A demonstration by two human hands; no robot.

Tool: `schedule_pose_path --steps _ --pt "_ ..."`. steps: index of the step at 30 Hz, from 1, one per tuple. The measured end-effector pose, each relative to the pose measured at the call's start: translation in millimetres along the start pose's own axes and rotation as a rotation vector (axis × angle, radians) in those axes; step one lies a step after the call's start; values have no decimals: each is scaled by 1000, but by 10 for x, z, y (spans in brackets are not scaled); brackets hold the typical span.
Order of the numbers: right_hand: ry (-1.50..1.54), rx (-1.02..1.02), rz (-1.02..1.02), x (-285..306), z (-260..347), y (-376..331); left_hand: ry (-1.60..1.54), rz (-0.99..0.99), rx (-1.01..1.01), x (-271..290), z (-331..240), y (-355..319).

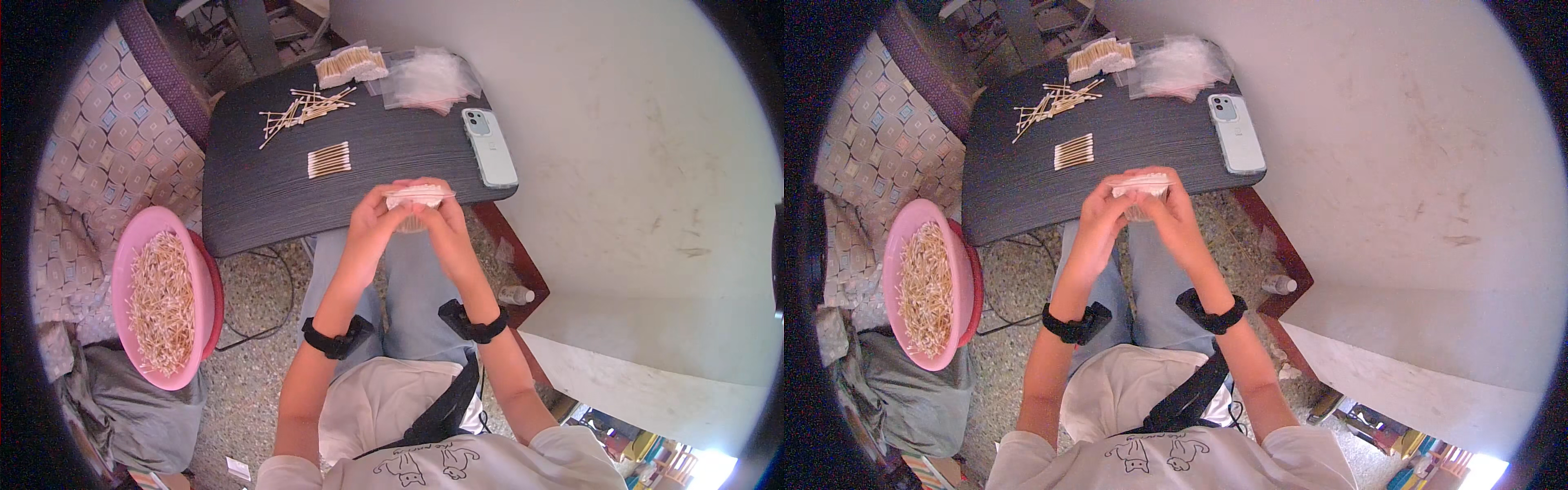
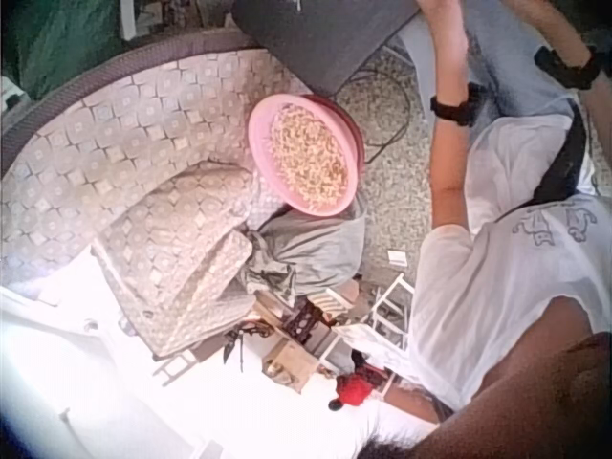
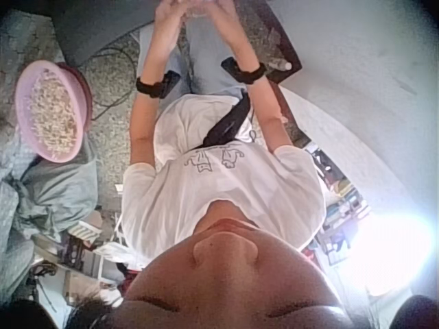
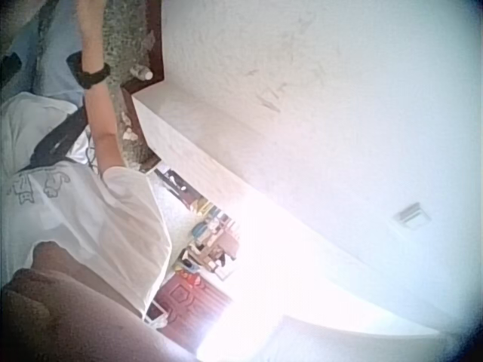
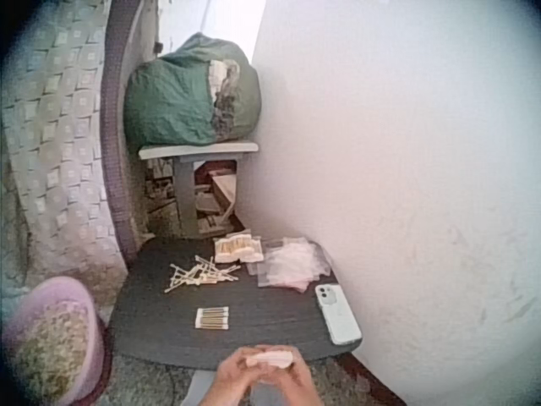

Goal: Sort cotton swabs on a table and place them into small plastic zipper bags.

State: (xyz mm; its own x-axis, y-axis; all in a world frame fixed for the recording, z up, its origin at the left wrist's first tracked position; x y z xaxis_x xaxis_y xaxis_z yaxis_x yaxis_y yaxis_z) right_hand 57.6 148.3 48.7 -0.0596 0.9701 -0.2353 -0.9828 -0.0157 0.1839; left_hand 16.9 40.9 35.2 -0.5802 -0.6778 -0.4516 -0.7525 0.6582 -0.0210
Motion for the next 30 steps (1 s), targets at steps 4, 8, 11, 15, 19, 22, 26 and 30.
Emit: schedule_pose_path --steps 4,8,11,15,19,22,26,30 --pt "36 -18 -2 -2 -6 27 154 102 8 28 0 12" --pt "3 -89 -60 56 -66 -6 140 124 46 41 -15 15" --pt "45 -152 -101 65 -80 6 269 158 64 61 -6 1" --pt "74 -181 -147 87 -17 14 146 182 -49 34 7 -102" --pt "47 -209 -124 106 -82 -13 269 223 -32 59 19 -145" --pt "55 -163 -119 63 -48 -17 267 270 -96 84 12 -152" --pt "56 -171 -130 55 -20 -32 239 249 -64 77 20 -151" --pt "-57 -145 -111 4 19 -33 226 140 -60 72 11 -124"
Point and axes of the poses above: each hand's wrist, its own y-axis towards the middle knuckle, its own x-axis out of the back of the hand, z = x × y, the point moved 4 cm from there along y, towards the middle knuckle, and after that the axes turned 13 degrees about z, right-handed, at the moved point
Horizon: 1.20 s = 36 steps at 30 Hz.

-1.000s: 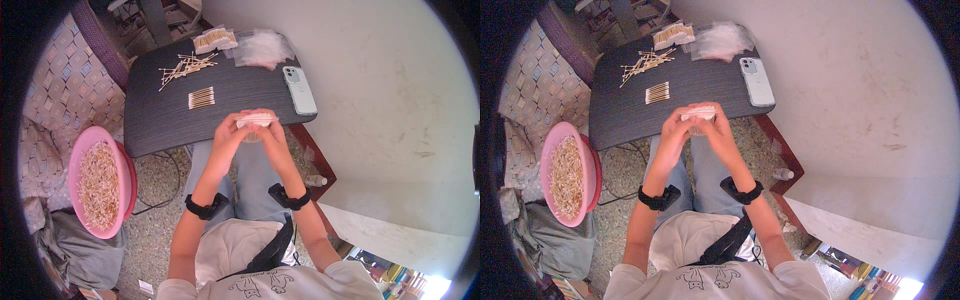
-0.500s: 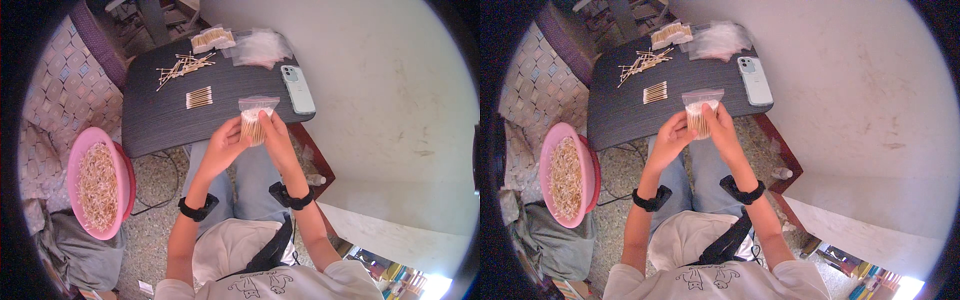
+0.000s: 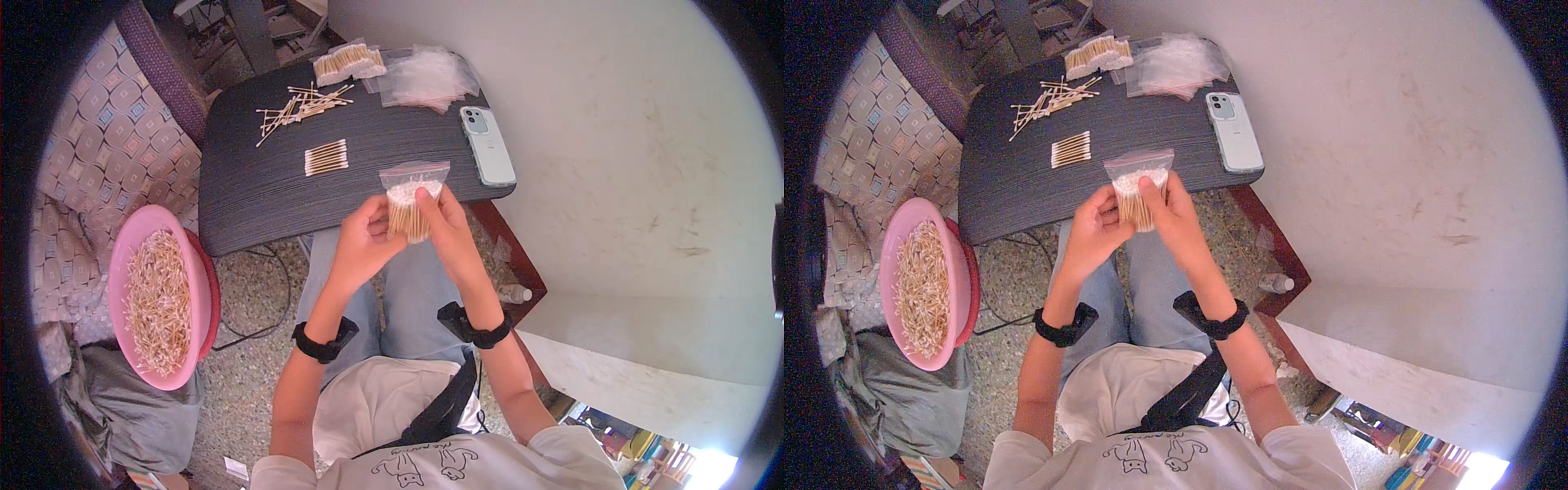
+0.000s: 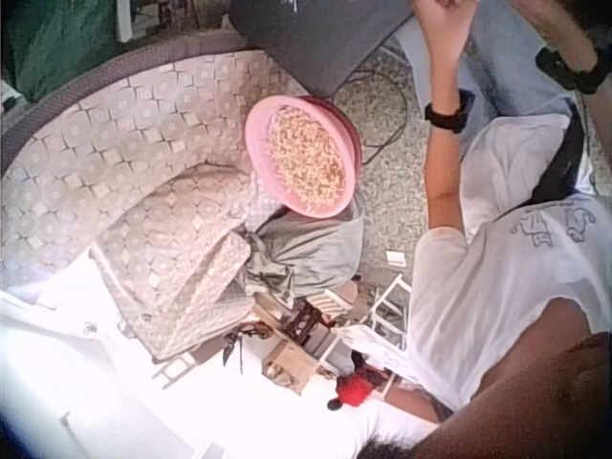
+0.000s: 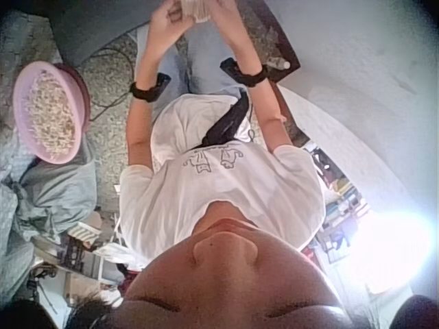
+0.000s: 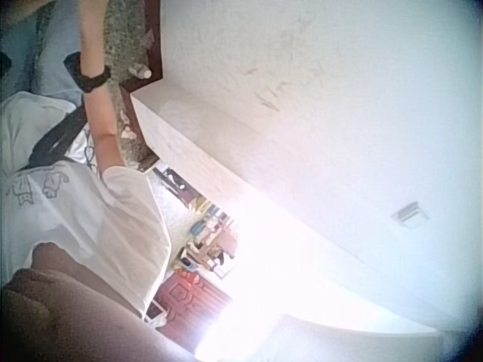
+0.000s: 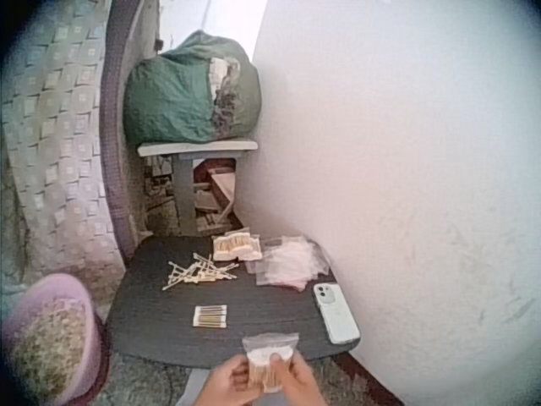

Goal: Sort cotton swabs on a table and place them into small plastic zipper bags.

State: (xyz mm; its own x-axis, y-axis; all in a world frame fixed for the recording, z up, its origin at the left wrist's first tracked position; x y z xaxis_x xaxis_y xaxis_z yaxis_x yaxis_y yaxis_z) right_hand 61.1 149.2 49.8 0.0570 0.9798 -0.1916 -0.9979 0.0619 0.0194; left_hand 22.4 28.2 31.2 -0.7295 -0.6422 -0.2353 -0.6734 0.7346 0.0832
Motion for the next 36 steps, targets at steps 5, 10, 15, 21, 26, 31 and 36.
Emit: schedule_pose_path --steps 5,10,15,21,26,31,36 --pt "-2 48 4 -50 -6 -3 208 -149 -52 -68 -63 23" --pt "-47 84 -21 -44 33 -16 697 -258 -59 -83 -93 5" --pt "26 42 -37 62 -1 -28 519 -200 -148 -76 -86 -44" --pt "6 116 -35 -28 23 -49 877 -207 -83 -83 -119 -27" --pt "-61 77 65 18 31 -29 926 -238 3 -99 -131 -37" --pt "-121 27 130 101 4 -25 520 -109 -25 -30 -56 -77" --pt "-28 -1 54 164 -2 -10 96 14 -43 29 -30 -104"
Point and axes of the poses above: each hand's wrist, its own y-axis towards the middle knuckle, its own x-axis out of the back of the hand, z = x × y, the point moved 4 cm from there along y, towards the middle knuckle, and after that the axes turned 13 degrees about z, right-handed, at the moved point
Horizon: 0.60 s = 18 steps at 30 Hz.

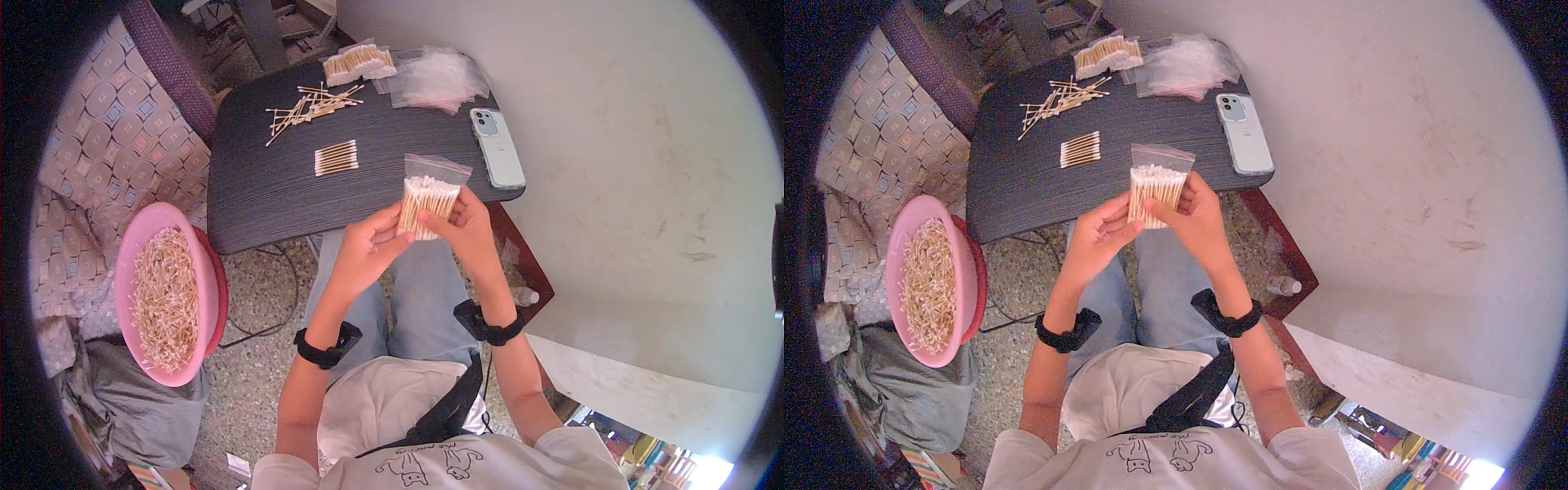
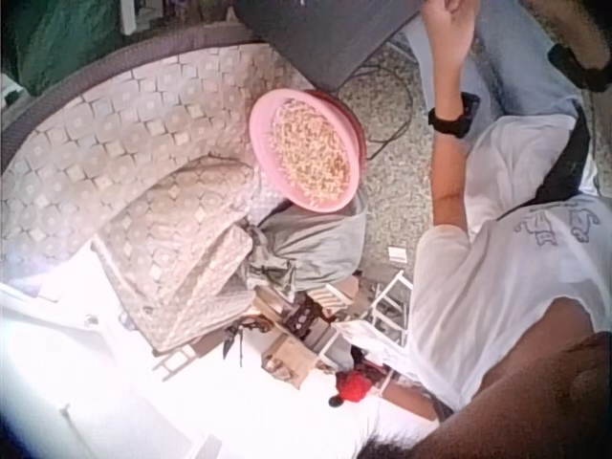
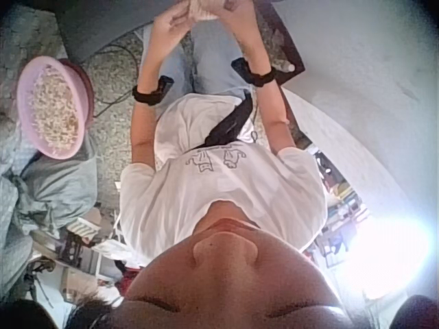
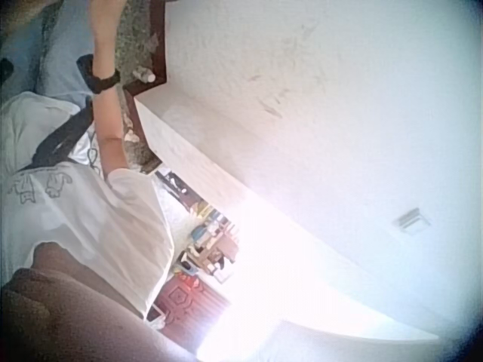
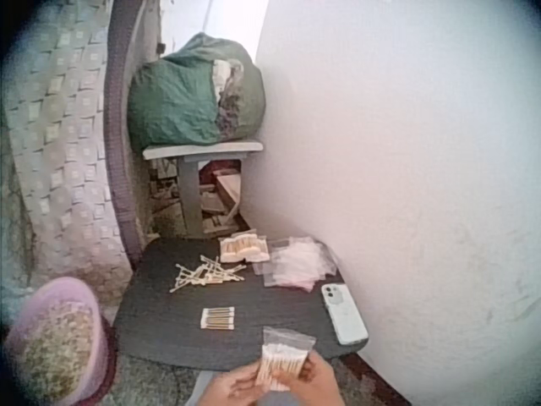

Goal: Sort cotton swabs on a table and place them into small plastic zipper bags.

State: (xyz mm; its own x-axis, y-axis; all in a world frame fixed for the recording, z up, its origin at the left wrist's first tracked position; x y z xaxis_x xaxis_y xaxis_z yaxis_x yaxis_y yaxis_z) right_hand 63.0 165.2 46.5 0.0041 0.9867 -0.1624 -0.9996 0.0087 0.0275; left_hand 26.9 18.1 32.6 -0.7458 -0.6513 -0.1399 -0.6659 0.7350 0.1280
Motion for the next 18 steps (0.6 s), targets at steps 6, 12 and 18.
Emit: schedule_pose_path --steps 6,12,18 --pt "10 82 -74 -72 -65 -16 17 -25 28 -10 -6 12" --pt "62 -84 -15 3 -9 -33 -28 -34 63 36 22 17" --pt "89 49 40 -75 -11 -9 -82 -111 2 -59 -50 145"
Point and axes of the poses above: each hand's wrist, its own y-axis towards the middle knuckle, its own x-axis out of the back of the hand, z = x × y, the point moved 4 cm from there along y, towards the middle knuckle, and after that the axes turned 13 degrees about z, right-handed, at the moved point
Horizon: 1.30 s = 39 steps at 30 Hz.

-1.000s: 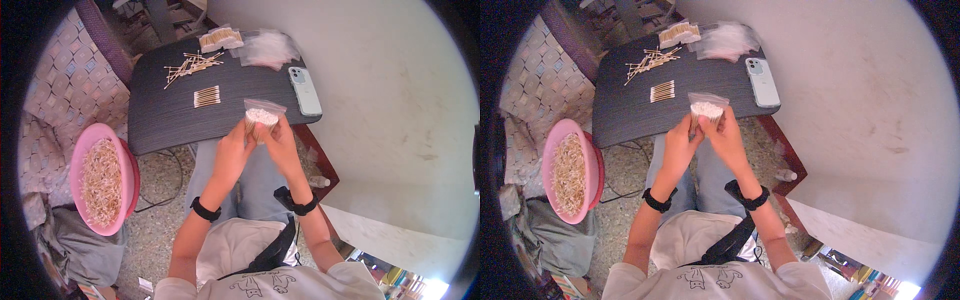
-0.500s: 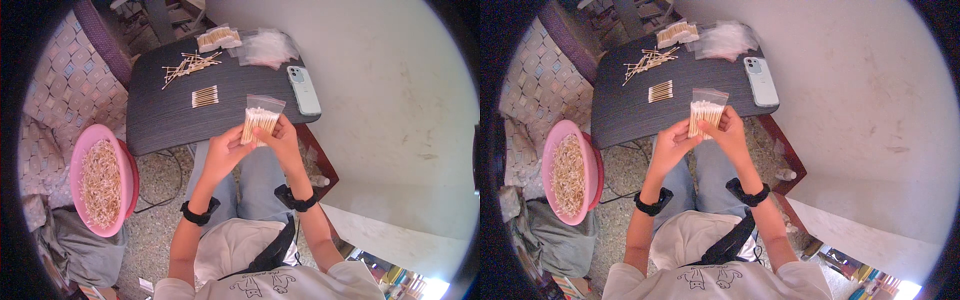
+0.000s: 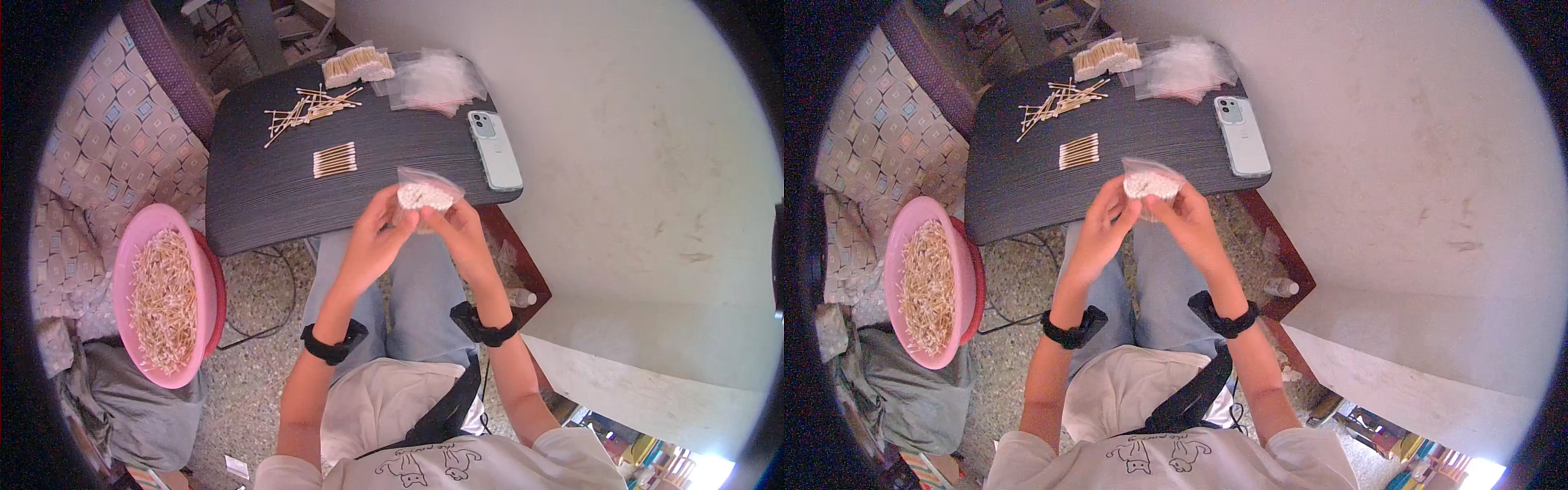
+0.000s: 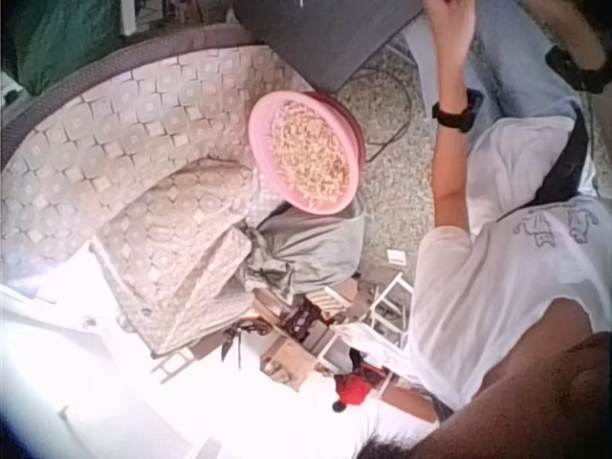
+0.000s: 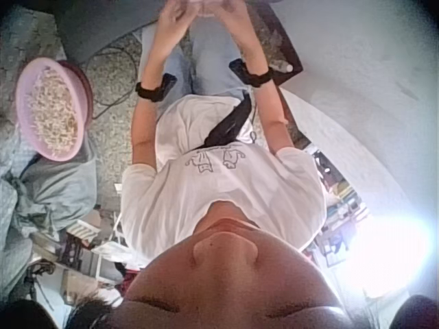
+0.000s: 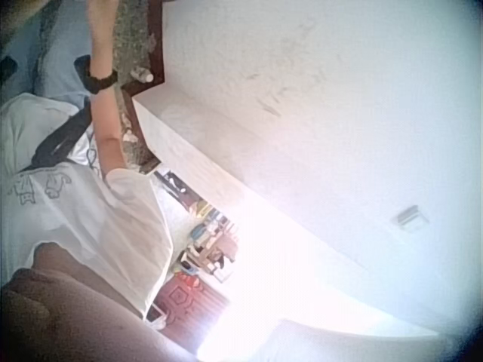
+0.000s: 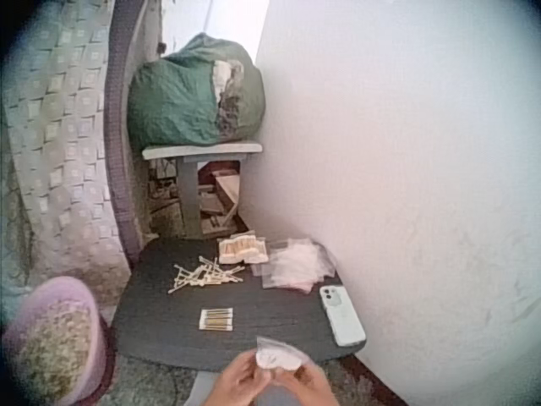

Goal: Sort cotton swabs on a table and place them into small plastic zipper bags.

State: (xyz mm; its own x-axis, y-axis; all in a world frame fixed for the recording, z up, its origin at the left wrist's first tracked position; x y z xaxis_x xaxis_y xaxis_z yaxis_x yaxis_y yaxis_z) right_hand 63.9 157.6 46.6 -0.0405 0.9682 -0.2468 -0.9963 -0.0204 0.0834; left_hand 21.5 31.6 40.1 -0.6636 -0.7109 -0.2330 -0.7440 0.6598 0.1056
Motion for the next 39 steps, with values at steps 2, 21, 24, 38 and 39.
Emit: schedule_pose_path --steps 2,21,24,38,39 --pt "-7 48 38 -31 6 28 3 -16 -35 -2 -6 69" --pt "-70 162 9 131 -188 479 -264 -102 -26 192 264 459" --pt "-58 198 -50 127 -215 519 -297 -90 16 253 315 516" --pt "-97 145 -68 138 -319 516 -338 -67 -2 228 362 517" --pt "-62 132 -40 147 -321 531 -314 -134 18 223 380 519"
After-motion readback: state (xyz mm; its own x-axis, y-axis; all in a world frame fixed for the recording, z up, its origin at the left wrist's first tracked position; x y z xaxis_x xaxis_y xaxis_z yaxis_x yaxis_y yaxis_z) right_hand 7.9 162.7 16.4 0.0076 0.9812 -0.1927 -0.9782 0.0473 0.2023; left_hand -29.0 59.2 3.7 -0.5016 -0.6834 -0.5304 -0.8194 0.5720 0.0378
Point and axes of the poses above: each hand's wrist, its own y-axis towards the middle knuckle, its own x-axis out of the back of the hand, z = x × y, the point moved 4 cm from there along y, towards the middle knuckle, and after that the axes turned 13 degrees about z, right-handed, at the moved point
